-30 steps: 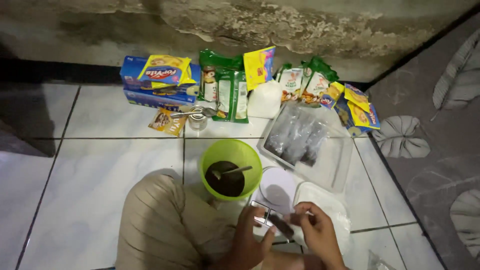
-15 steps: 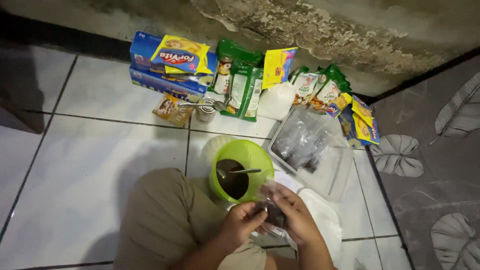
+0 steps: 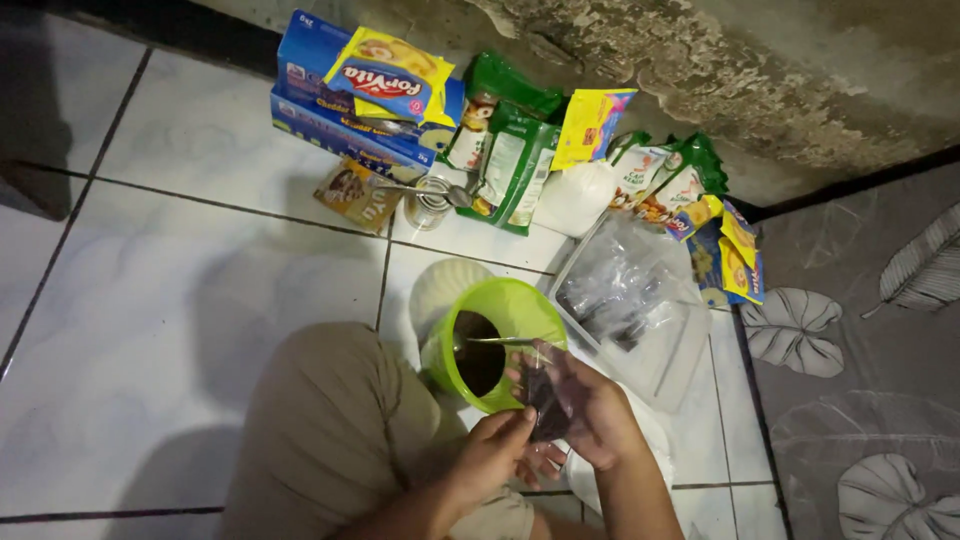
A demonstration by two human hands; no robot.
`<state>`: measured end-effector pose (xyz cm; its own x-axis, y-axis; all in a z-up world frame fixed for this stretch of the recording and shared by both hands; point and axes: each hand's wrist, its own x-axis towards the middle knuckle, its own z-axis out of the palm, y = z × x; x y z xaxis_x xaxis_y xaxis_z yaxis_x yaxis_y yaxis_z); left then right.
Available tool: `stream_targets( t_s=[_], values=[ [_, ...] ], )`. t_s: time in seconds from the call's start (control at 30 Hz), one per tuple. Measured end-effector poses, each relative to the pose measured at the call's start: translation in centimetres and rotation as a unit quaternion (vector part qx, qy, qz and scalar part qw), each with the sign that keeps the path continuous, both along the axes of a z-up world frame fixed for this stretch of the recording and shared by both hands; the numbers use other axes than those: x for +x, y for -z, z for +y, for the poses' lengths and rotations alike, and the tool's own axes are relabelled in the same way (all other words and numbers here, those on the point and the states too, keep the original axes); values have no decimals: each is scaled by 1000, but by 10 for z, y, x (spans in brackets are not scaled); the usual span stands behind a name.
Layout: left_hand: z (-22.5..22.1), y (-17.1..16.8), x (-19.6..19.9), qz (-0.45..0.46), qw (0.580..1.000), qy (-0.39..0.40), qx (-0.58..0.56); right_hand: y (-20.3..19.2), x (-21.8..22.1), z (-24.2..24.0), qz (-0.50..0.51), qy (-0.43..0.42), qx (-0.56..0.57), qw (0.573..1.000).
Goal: Scooping powder into small plastic bags and weighing them on a digital scale
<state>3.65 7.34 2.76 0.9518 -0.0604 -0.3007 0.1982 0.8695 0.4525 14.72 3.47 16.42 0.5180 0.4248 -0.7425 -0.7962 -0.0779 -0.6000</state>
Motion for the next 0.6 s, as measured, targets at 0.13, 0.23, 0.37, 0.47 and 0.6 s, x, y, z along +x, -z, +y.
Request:
stream_targets(
  t_s=[0.13,0.23,0.37,0.47,0.6],
  values=[
    [0,-5,-1,-1,1000,-7,24,-5,-3,4,1,4,-13,1000],
    [3,-11,-3,8,1000,7,24,4,1,-3,-8,21,-25,999],
    [0,-9,-2,4,999,-1,33,11,6,-13,-12,-35,5,999],
    [1,-14,-3,12,999,-1,33,6,3,-8,-15,-27,-23,999],
    [0,-7,-1,6,999,-7,46,6,3,-8,-20,-22,-43,999]
  ],
)
